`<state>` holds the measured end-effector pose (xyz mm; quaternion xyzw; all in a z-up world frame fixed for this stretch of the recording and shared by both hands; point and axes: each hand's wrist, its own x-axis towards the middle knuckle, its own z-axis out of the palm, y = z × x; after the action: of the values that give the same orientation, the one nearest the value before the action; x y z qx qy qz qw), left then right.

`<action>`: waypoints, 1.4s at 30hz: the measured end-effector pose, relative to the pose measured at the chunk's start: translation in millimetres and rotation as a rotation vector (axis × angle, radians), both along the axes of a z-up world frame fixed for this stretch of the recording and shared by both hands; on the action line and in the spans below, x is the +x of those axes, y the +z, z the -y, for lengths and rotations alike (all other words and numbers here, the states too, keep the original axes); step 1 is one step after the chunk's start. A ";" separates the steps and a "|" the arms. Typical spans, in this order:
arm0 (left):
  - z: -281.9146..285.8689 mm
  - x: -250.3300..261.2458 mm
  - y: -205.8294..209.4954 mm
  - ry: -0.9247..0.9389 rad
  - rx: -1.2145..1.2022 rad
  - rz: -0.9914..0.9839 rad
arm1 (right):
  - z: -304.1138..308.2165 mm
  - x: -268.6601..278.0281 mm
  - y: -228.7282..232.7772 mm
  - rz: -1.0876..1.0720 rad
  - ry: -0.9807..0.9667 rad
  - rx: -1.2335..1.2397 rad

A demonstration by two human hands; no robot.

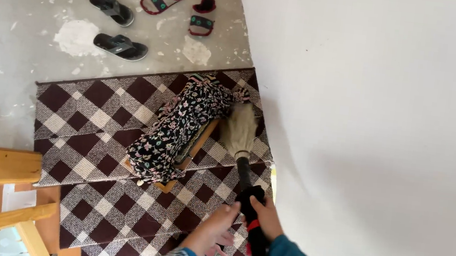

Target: The recorder sweeps carpeted stairs with a handheld broom and moves a decorative wooden stand.

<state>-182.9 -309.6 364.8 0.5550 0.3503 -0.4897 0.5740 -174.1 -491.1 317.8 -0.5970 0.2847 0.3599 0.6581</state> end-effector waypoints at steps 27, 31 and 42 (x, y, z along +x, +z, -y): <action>-39.2 238.4 -125.1 -0.139 0.106 0.587 | -18.1 -43.3 85.1 0.031 -0.217 -0.435; -81.3 220.4 -137.3 -0.260 -0.220 0.579 | -4.8 -58.2 68.3 -0.043 -0.357 -0.433; -78.3 198.6 -135.7 -0.069 -0.155 0.767 | -36.0 -17.3 67.8 0.123 -0.390 -0.284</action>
<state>15.7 -231.3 229.2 0.6640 0.0534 -0.2907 0.6869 -191.5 -455.1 385.6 -0.6380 0.4015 0.1456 0.6408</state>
